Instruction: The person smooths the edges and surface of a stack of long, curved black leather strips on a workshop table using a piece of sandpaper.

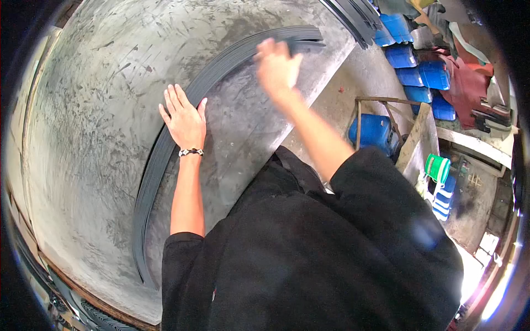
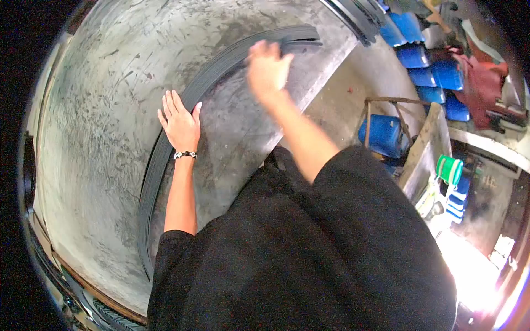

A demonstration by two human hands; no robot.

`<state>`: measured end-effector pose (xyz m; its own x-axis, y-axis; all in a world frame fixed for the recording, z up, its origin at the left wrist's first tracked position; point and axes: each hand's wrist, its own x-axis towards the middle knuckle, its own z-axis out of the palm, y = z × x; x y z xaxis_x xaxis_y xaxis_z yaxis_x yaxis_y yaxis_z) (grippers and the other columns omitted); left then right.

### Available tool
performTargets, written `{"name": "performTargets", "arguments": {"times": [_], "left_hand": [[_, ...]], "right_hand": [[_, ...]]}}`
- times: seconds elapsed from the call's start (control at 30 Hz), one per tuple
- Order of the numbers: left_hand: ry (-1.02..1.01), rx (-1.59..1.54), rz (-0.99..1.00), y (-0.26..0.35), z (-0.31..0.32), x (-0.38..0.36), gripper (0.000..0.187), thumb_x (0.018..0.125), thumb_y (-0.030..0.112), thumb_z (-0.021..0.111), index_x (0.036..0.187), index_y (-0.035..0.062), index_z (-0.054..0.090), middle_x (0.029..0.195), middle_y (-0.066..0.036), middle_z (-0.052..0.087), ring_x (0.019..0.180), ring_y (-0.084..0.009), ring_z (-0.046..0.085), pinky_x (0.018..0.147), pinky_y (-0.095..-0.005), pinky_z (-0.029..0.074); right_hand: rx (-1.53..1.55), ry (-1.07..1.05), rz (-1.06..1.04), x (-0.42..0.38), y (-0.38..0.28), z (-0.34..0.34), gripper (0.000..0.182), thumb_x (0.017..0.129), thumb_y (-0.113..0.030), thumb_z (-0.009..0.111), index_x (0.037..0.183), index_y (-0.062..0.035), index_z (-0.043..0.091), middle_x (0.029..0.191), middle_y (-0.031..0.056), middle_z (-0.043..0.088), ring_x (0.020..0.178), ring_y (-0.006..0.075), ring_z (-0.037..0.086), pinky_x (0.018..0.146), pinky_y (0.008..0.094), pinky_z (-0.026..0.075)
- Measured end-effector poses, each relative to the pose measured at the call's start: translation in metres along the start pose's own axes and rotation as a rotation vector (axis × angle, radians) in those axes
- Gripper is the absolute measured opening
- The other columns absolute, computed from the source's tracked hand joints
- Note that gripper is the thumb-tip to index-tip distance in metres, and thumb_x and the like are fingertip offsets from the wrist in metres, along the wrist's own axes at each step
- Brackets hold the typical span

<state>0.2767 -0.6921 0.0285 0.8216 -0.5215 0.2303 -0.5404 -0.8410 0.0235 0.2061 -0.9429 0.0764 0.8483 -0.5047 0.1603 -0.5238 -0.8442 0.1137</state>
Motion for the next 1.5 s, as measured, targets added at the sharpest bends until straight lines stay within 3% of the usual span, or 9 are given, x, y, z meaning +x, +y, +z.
{"name": "performTargets", "arguments": {"times": [0.13, 0.33, 0.5, 0.7, 0.9, 1.13, 1.27, 1.37, 1.5], "left_hand": [[0.012, -0.019, 0.016, -0.001, -0.001, 0.001, 0.085, 0.106, 0.060, 0.059, 0.164, 0.0002, 0.042, 0.169, -0.016, 0.046, 0.157, -0.0318, 0.043, 0.127, -0.0559, 0.033], [-0.012, -0.035, -0.025, 0.002, -0.004, 0.001, 0.084, 0.105, 0.059, 0.060, 0.162, -0.0003, 0.044, 0.169, -0.017, 0.046, 0.156, -0.0318, 0.043, 0.127, -0.0557, 0.034], [0.006, -0.050, -0.020, 0.001, 0.000, 0.002, 0.086, 0.104, 0.060, 0.062, 0.163, -0.0005, 0.043, 0.169, -0.017, 0.047, 0.157, -0.0317, 0.043, 0.127, -0.0560, 0.033], [-0.034, -0.058, -0.040, 0.002, -0.003, 0.001, 0.087, 0.105, 0.060, 0.060, 0.164, -0.0004, 0.041, 0.169, -0.017, 0.046, 0.157, -0.0317, 0.042, 0.128, -0.0564, 0.032], [-0.046, -0.128, -0.029, 0.000, -0.001, 0.000, 0.092, 0.102, 0.062, 0.062, 0.166, 0.0006, 0.038, 0.171, -0.018, 0.044, 0.159, -0.0336, 0.038, 0.129, -0.0562, 0.030], [-0.105, -0.149, -0.173, -0.073, -0.047, -0.061, 0.128, 0.082, 0.083, 0.071, 0.174, 0.0062, 0.025, 0.177, -0.021, 0.031, 0.166, -0.0379, 0.024, 0.131, -0.0670, 0.016], [-0.118, -0.083, -0.271, -0.076, -0.041, -0.088, 0.116, 0.088, 0.076, 0.072, 0.174, 0.0142, 0.027, 0.176, -0.016, 0.034, 0.164, -0.0350, 0.029, 0.129, -0.0692, 0.021], [-0.199, 0.074, -0.257, -0.080, -0.036, -0.089, 0.107, 0.094, 0.072, 0.070, 0.174, 0.0139, 0.028, 0.174, -0.014, 0.037, 0.162, -0.0328, 0.034, 0.127, -0.0681, 0.026], [-0.069, 0.033, -0.258, -0.076, -0.037, -0.087, 0.099, 0.097, 0.071, 0.067, 0.171, 0.0129, 0.035, 0.168, -0.013, 0.047, 0.156, -0.0321, 0.043, 0.125, -0.0670, 0.030]], "right_hand": [[0.170, -0.019, -0.357, -0.069, -0.077, -0.010, 0.040, 0.104, -0.037, 0.064, 0.140, -0.0199, 0.070, 0.160, 0.0007, 0.059, 0.149, 0.0280, 0.050, 0.110, 0.0671, 0.040], [-0.056, -0.021, 0.062, 0.030, 0.068, 0.034, 0.040, 0.102, -0.029, 0.063, 0.140, -0.0204, 0.070, 0.148, 0.0007, 0.065, 0.136, 0.0291, 0.059, 0.107, 0.0687, 0.043], [0.114, 0.006, -0.287, -0.057, -0.079, -0.005, 0.043, 0.102, -0.035, 0.061, 0.141, -0.0194, 0.069, 0.155, 0.0025, 0.060, 0.144, 0.0292, 0.050, 0.108, 0.0711, 0.042], [-0.111, -0.132, 0.092, 0.041, 0.086, 0.009, 0.043, 0.104, -0.037, 0.058, 0.140, -0.0171, 0.070, 0.147, 0.0041, 0.063, 0.137, 0.0295, 0.056, 0.107, 0.0707, 0.043], [0.147, 0.019, -0.319, -0.070, -0.107, -0.012, 0.047, 0.095, -0.034, 0.067, 0.140, -0.0211, 0.071, 0.153, 0.0052, 0.063, 0.143, 0.0297, 0.052, 0.106, 0.0717, 0.043], [-0.058, 0.117, 0.000, 0.047, 0.090, 0.047, 0.038, 0.103, -0.028, 0.058, 0.139, -0.0186, 0.067, 0.139, 0.0041, 0.070, 0.125, 0.0282, 0.066, 0.096, 0.0659, 0.049], [0.014, 0.086, -0.376, -0.048, -0.078, 0.022, 0.057, 0.101, -0.030, 0.059, 0.156, -0.0161, 0.057, 0.170, 0.0112, 0.044, 0.158, 0.0343, 0.038, 0.111, 0.0742, 0.039], [0.375, 0.010, -0.666, -0.134, -0.167, -0.022, 0.047, 0.093, -0.022, 0.067, 0.139, -0.0126, 0.071, 0.157, 0.0115, 0.059, 0.150, 0.0389, 0.049, 0.109, 0.0709, 0.041], [0.171, 0.131, -0.425, -0.032, -0.036, -0.008, 0.052, 0.084, -0.018, 0.073, 0.135, -0.0202, 0.071, 0.146, 0.0054, 0.066, 0.141, 0.0309, 0.057, 0.105, 0.0631, 0.046]]}}
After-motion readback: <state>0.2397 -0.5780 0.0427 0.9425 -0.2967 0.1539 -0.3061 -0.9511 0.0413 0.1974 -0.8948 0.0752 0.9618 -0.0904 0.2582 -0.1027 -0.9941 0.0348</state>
